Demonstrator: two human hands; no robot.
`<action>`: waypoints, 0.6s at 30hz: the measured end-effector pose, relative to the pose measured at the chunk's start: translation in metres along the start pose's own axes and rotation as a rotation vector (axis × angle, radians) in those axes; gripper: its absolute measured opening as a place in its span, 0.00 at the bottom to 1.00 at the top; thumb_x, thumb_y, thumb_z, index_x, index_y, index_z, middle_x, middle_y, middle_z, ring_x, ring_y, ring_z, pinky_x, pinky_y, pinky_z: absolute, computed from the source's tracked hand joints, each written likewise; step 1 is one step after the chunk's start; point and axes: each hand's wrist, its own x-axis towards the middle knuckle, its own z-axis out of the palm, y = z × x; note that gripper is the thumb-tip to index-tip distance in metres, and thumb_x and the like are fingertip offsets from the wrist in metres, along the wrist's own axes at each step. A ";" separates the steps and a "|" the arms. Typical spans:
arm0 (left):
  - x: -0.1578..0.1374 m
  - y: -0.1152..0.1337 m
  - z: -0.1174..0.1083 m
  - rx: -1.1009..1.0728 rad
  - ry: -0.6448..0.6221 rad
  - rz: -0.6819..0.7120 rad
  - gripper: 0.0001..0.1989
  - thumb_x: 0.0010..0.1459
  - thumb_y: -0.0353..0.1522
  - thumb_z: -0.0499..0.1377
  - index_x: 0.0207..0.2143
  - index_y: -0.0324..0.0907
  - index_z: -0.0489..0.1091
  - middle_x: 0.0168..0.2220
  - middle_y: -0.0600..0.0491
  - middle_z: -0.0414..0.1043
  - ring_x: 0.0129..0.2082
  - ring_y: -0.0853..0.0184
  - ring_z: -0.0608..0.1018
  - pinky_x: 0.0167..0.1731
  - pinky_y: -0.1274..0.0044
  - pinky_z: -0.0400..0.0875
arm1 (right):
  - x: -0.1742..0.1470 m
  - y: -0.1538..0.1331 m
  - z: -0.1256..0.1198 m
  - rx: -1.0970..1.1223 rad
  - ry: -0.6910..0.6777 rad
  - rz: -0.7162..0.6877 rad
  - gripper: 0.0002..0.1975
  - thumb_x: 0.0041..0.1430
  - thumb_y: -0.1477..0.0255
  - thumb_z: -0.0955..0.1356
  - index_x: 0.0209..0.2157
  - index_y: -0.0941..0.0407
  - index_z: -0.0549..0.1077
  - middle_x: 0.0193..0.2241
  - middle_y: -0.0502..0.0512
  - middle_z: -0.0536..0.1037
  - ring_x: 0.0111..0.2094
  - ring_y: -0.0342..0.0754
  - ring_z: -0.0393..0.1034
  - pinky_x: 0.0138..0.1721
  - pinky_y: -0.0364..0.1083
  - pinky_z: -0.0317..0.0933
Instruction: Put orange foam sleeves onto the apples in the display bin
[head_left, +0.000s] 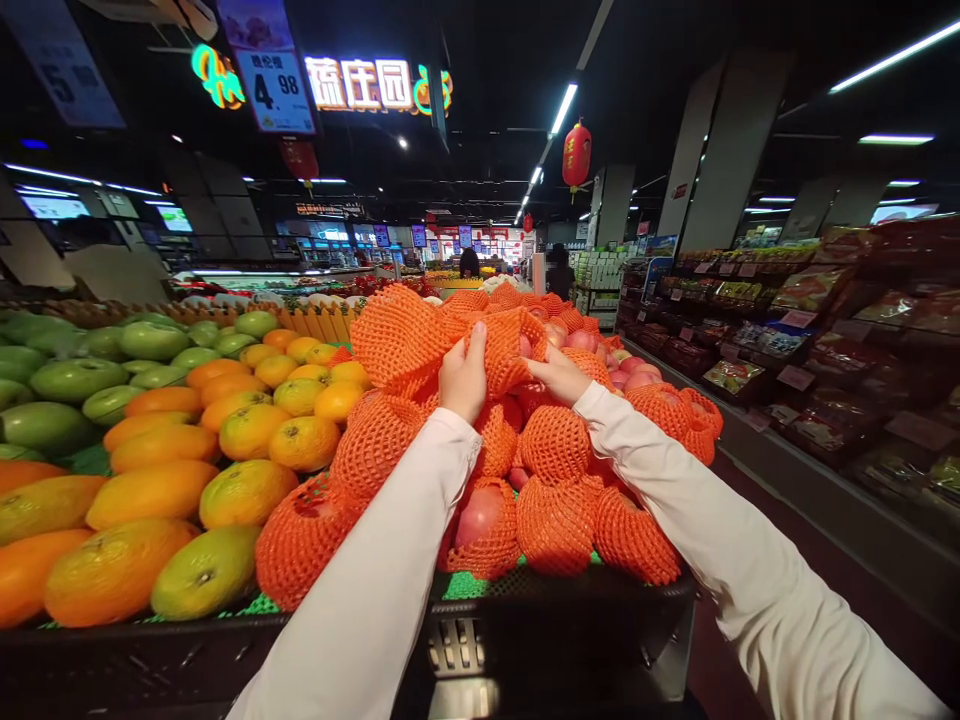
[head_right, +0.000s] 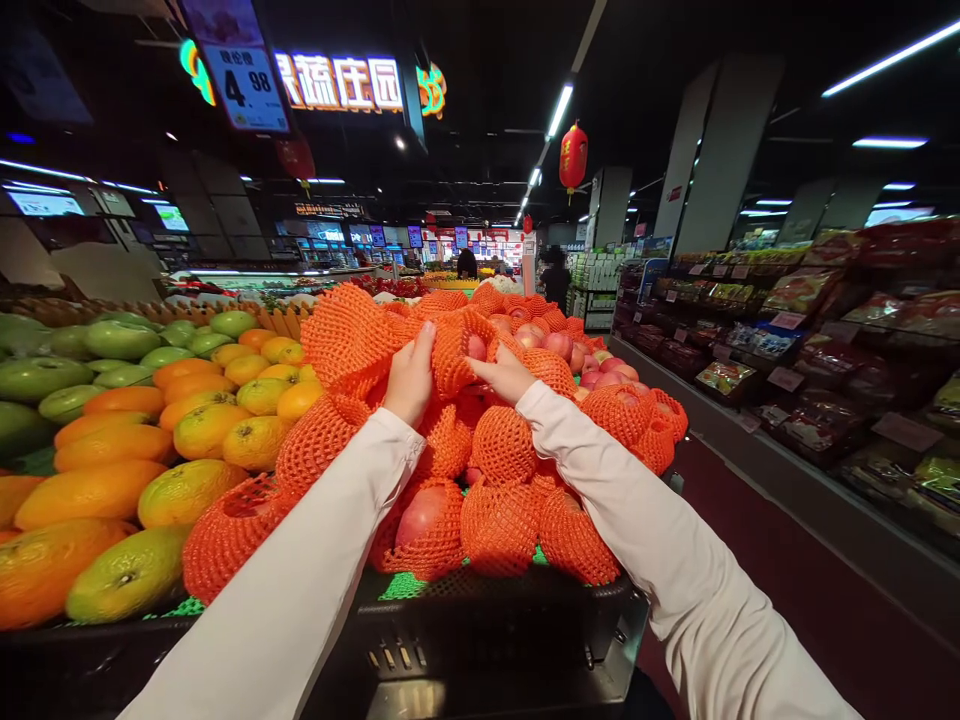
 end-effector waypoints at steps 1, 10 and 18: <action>0.000 0.000 -0.001 0.047 0.009 0.022 0.19 0.54 0.48 0.60 0.25 0.43 0.69 0.28 0.53 0.74 0.39 0.62 0.75 0.45 0.74 0.67 | -0.001 -0.002 0.000 -0.010 0.026 -0.013 0.23 0.38 0.65 0.78 0.39 0.52 0.74 0.35 0.51 0.81 0.41 0.52 0.76 0.41 0.51 0.74; -0.008 0.010 0.001 0.374 0.011 0.247 0.20 0.58 0.44 0.58 0.19 0.43 0.65 0.20 0.56 0.64 0.27 0.66 0.68 0.36 0.78 0.62 | -0.005 -0.009 -0.002 0.031 0.243 0.107 0.18 0.40 0.64 0.77 0.34 0.52 0.72 0.33 0.52 0.79 0.37 0.51 0.74 0.34 0.51 0.74; -0.007 0.011 0.003 0.214 0.015 0.263 0.14 0.53 0.41 0.64 0.40 0.44 0.73 0.44 0.50 0.74 0.49 0.60 0.73 0.56 0.70 0.61 | 0.004 -0.007 -0.007 0.244 0.307 0.017 0.16 0.49 0.54 0.67 0.28 0.52 0.67 0.21 0.46 0.72 0.32 0.48 0.73 0.33 0.48 0.72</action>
